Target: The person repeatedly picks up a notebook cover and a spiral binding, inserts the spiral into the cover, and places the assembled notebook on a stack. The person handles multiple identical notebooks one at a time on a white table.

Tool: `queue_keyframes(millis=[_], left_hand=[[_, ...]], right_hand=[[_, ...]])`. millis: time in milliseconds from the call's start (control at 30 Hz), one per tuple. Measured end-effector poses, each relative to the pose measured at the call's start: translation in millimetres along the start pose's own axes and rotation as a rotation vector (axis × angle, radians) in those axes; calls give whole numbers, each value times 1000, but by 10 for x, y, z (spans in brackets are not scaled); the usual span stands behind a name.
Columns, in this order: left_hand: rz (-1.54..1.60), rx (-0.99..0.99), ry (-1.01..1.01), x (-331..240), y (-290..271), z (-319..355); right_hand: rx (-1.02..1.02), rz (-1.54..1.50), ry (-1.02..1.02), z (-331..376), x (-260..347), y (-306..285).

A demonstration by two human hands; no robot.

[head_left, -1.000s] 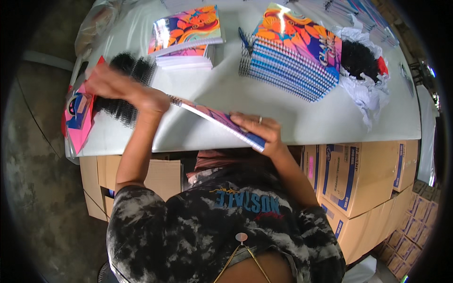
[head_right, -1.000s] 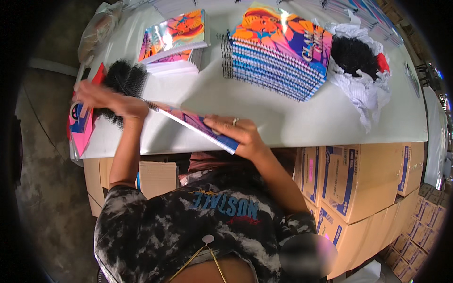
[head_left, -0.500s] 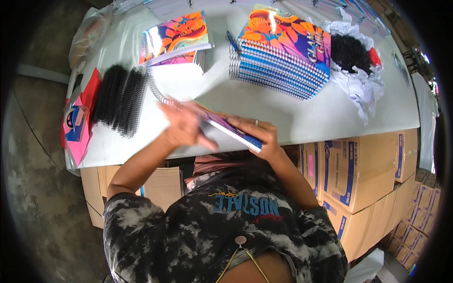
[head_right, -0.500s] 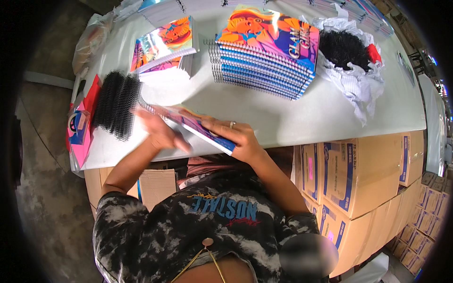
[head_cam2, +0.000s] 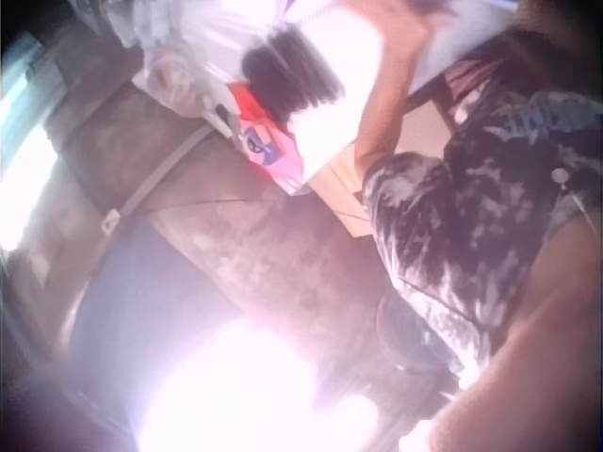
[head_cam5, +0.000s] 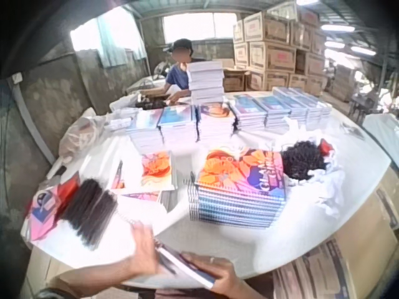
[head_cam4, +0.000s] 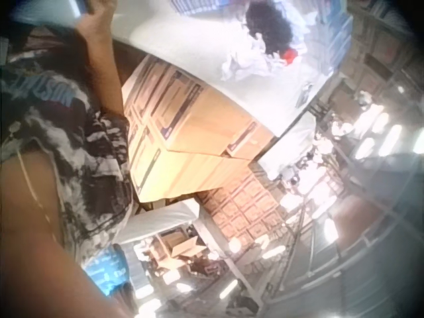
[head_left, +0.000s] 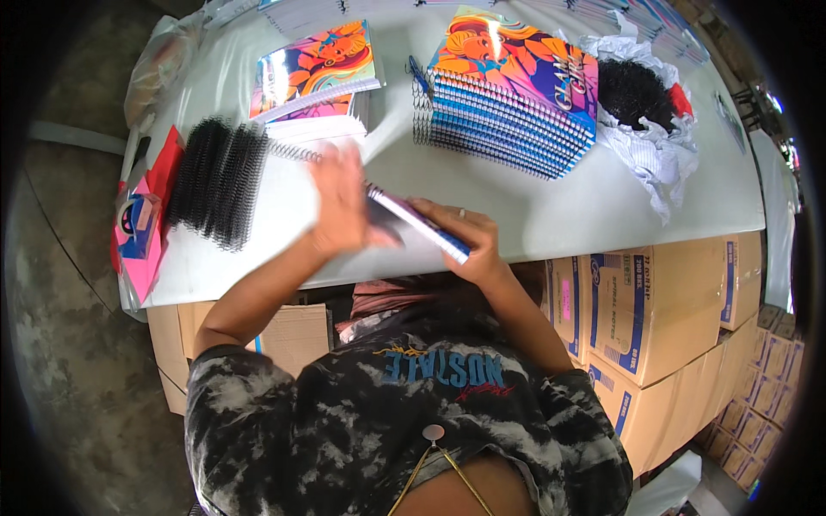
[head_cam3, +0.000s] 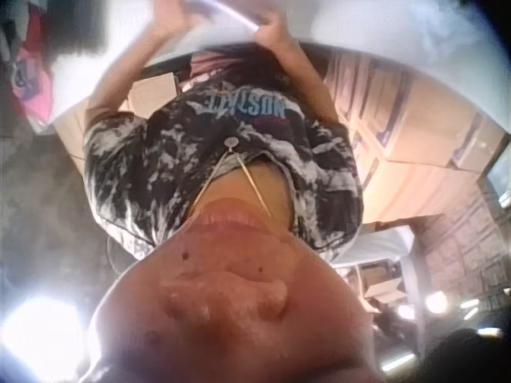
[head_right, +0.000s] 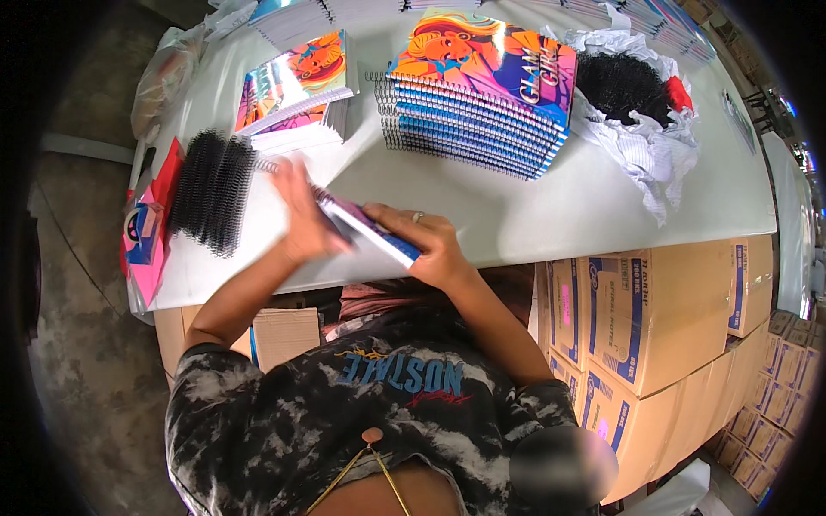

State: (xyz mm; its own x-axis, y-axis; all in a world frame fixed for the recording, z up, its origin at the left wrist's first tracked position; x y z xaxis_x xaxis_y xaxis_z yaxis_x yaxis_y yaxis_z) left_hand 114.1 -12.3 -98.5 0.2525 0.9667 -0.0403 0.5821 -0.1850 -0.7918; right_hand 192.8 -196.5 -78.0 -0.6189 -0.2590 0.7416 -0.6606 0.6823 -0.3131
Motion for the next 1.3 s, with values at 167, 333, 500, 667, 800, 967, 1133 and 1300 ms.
queue_keyframes(millis=[167, 333, 500, 667, 800, 967, 1133, 1300], left_hand=[[-102, -454, 50, 134, -319, -380], [82, -64, 283, -293, 98, 68], [-125, -427, 267, 60, -417, -567], [-24, -38, 378, -433, 177, 92], [-172, -310, 161, -169, -410, -665], [317, 294, 360, -463, 398, 262], [85, -241, 56, -336, -97, -439], [278, 88, 244, -654, 227, 113]], right_hand=[[58, 14, 0, 5, -3, 64], [7, -8, -47, -25, -26, 74], [27, -32, 94, -30, -51, 95], [-116, -111, 43, 9, -192, 138], [15, -2, -34, -79, -93, 114], [-56, -56, 26, -52, -129, 139], [-9, 22, 17, -35, -65, 185], [-33, -46, 26, -91, -126, 95]])
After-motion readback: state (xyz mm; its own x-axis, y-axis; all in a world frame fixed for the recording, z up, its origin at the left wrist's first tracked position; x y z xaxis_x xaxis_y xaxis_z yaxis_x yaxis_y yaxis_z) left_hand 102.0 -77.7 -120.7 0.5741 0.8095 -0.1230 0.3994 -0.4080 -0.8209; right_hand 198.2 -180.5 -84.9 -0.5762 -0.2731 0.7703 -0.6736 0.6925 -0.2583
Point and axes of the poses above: each hand's wrist, its own z-axis away from the middle knuckle, its own y-axis out of the palm, x = y × z, the point moved 3 cm from there along -z, towards the middle knuckle, and after that the axes turned 8 degrees about x, right-handed, at the moved point
